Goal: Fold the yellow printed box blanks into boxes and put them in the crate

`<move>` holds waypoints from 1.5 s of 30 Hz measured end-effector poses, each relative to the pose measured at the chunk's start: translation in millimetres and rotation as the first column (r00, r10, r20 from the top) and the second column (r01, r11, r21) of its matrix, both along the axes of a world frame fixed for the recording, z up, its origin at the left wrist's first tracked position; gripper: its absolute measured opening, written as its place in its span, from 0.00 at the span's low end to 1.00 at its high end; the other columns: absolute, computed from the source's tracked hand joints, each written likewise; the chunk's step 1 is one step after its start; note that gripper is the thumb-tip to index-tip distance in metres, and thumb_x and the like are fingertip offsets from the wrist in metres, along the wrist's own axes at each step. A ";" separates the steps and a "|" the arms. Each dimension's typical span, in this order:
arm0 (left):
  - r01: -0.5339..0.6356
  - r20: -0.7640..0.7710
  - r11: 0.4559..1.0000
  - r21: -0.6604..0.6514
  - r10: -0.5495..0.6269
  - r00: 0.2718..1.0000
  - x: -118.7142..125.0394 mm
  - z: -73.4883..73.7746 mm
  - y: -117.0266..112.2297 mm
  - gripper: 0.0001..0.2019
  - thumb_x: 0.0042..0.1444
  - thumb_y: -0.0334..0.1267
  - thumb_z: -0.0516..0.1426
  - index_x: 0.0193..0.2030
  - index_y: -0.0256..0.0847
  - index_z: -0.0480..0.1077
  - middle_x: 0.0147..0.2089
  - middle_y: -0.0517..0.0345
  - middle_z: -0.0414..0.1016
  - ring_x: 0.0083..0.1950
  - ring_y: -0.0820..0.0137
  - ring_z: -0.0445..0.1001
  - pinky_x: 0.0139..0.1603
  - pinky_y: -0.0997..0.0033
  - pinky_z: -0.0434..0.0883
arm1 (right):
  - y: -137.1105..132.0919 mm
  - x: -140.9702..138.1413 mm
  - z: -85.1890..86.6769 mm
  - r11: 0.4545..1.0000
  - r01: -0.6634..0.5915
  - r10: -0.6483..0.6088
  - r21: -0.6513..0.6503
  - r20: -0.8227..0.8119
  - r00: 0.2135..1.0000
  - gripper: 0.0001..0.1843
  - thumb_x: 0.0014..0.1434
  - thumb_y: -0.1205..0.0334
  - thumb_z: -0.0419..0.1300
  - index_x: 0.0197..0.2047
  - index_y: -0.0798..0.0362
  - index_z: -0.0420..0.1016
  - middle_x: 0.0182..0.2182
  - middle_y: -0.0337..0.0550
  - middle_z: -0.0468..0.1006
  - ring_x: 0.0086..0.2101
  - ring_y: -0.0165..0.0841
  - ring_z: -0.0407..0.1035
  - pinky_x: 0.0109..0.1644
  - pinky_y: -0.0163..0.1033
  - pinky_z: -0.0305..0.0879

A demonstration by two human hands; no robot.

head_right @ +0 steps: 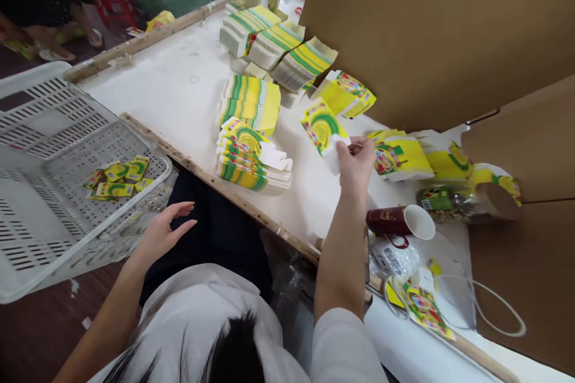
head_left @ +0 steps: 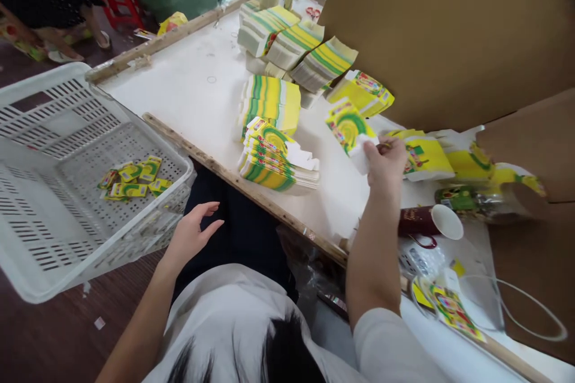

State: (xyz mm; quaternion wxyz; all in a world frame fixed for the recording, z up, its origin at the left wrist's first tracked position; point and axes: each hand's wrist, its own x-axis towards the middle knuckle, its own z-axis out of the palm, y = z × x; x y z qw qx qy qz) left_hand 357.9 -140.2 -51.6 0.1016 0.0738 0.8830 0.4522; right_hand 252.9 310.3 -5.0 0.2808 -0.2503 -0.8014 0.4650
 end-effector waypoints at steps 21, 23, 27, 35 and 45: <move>0.021 0.009 1.000 0.019 -0.021 1.000 3.9 -2.0 6.1 0.20 0.61 0.46 0.60 0.57 0.43 0.71 0.54 0.49 0.80 0.52 0.60 0.80 0.51 0.56 0.79 | -139.4 -23.9 40.0 0.299 -0.908 0.717 0.293 0.559 0.416 0.49 0.47 0.53 0.74 0.67 0.54 0.60 0.59 0.59 0.70 0.60 0.54 0.65 0.62 0.58 0.64; 0.028 0.003 1.000 0.010 -0.028 1.000 4.1 -1.9 6.3 0.19 0.61 0.46 0.60 0.57 0.43 0.72 0.54 0.49 0.80 0.51 0.60 0.81 0.51 0.56 0.79 | -137.0 -20.4 37.6 0.242 -0.924 0.748 0.296 0.550 0.372 0.43 0.49 0.57 0.73 0.65 0.55 0.63 0.57 0.58 0.71 0.58 0.51 0.66 0.60 0.55 0.66; 0.047 0.013 0.999 -0.021 -0.047 0.999 4.4 -4.0 5.6 0.19 0.61 0.46 0.60 0.57 0.43 0.71 0.55 0.50 0.80 0.51 0.60 0.81 0.46 0.60 0.79 | -127.0 -5.3 39.4 0.268 -0.897 0.737 0.351 0.526 0.426 0.54 0.43 0.52 0.78 0.68 0.55 0.60 0.60 0.61 0.68 0.61 0.56 0.64 0.64 0.60 0.63; 0.074 0.059 0.997 -0.023 -0.072 0.996 4.1 -3.1 11.5 0.20 0.61 0.46 0.59 0.58 0.42 0.70 0.56 0.49 0.79 0.52 0.60 0.80 0.36 0.66 0.76 | -141.7 38.6 42.8 0.570 -0.705 0.565 0.422 0.422 0.709 0.24 0.57 0.67 0.66 0.58 0.53 0.73 0.46 0.53 0.79 0.48 0.49 0.74 0.56 0.55 0.71; 0.059 0.052 0.998 0.014 -0.060 0.997 8.6 -0.1 13.7 0.19 0.61 0.47 0.60 0.56 0.42 0.72 0.56 0.47 0.79 0.52 0.59 0.80 0.47 0.57 0.79 | -147.2 38.8 34.3 0.736 -0.622 0.565 0.266 0.266 0.781 0.21 0.50 0.69 0.67 0.46 0.49 0.67 0.39 0.43 0.74 0.40 0.41 0.73 0.46 0.49 0.74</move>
